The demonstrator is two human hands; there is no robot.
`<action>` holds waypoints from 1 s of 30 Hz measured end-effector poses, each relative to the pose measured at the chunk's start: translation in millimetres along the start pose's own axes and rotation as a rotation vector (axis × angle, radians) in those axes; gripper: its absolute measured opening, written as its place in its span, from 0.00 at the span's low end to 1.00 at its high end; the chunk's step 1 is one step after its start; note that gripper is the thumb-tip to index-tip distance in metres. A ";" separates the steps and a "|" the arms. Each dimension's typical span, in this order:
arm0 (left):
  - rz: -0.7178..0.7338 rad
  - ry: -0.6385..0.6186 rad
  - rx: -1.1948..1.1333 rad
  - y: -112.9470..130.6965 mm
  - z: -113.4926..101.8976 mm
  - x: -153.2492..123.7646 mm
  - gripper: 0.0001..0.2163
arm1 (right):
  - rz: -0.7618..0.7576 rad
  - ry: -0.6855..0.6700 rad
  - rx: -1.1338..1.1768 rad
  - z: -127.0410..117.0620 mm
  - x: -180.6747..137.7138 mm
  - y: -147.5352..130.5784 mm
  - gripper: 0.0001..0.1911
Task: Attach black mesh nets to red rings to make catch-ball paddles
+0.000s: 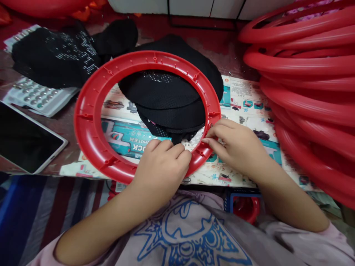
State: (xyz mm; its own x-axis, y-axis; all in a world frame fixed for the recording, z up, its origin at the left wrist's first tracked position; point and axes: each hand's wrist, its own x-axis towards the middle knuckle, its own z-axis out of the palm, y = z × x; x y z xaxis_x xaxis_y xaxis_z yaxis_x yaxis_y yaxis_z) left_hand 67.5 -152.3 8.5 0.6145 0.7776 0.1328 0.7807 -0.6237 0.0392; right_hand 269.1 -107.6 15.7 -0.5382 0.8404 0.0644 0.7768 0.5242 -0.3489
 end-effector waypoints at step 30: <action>-0.058 0.021 -0.080 -2.1 6.7 -4.1 0.09 | -0.381 0.173 0.002 12.4 -0.2 14.4 0.11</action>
State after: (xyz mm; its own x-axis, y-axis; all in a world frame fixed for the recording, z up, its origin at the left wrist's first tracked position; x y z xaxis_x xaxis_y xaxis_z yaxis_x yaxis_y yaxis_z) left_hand 64.1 -153.6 1.2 0.5655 0.8113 0.1483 0.8028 -0.5827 0.1265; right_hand 276.2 -101.9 -0.9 -0.7241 0.5969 0.3455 0.5317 0.8022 -0.2716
